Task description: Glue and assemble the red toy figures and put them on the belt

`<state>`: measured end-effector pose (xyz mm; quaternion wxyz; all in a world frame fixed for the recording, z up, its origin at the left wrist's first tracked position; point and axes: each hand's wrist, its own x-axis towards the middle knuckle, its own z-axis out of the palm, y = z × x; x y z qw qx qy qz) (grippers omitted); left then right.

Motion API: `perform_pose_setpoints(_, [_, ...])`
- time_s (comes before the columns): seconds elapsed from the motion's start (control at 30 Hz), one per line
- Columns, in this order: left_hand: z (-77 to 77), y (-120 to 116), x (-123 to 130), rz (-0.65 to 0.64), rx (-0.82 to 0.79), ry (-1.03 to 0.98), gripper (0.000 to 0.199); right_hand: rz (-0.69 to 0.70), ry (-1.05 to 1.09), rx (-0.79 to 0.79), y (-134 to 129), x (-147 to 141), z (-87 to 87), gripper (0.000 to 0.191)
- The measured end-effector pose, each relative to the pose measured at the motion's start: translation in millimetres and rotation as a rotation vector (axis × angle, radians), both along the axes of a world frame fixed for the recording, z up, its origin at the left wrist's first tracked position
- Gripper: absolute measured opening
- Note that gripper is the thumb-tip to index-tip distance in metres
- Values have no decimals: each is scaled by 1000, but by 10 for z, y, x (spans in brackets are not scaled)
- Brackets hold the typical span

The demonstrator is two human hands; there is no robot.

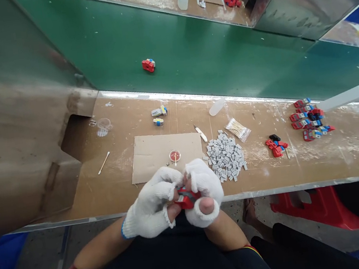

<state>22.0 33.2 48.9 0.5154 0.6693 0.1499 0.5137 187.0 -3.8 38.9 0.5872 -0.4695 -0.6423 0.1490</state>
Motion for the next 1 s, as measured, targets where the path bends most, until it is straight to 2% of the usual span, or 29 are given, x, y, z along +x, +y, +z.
perform_pose_setpoints(0.1, [54, -87, 44, 64, 90, 107, 20, -86, 70, 131, -65, 49, 8, 65])
perform_pose_setpoints(0.2, [132, -111, 24, 137, 158, 174, 16, -60, -33, 189, -100, 122, 16, 62])
perform_pose_setpoints(0.33, [228, -148, 15, 186, 226, 205, 15, -98, -70, 236, -149, 147, -48, 60])
perform_pose_setpoints(0.43, [295, -179, 17, 150, 222, 244, 15, -111, -93, 253, -184, 141, -38, 62])
perform_pose_setpoints(0.53, [342, -213, 23, 111, 187, 287, 15, -116, -78, 281, -192, 128, 60, 58])
perform_pose_setpoints(0.67, [336, -245, 43, 95, 118, 291, 14, -112, 4, 267, -99, 72, 166, 51])
perform_pose_setpoints(0.73, [320, -243, 51, 74, 101, 292, 17, -178, 71, 295, -26, 44, 157, 52])
perform_pose_setpoints(0.8, [313, -230, 56, 49, 109, 301, 28, -261, 94, 328, 23, 34, 116, 53])
perform_pose_setpoints(0.9, [326, -200, 69, 43, 140, 318, 32, -298, 87, 267, 12, 50, 45, 56])
perform_pose_setpoints(1.0, [341, -178, 90, 47, 153, 322, 30, -236, 162, 120, -48, 73, -1, 61])
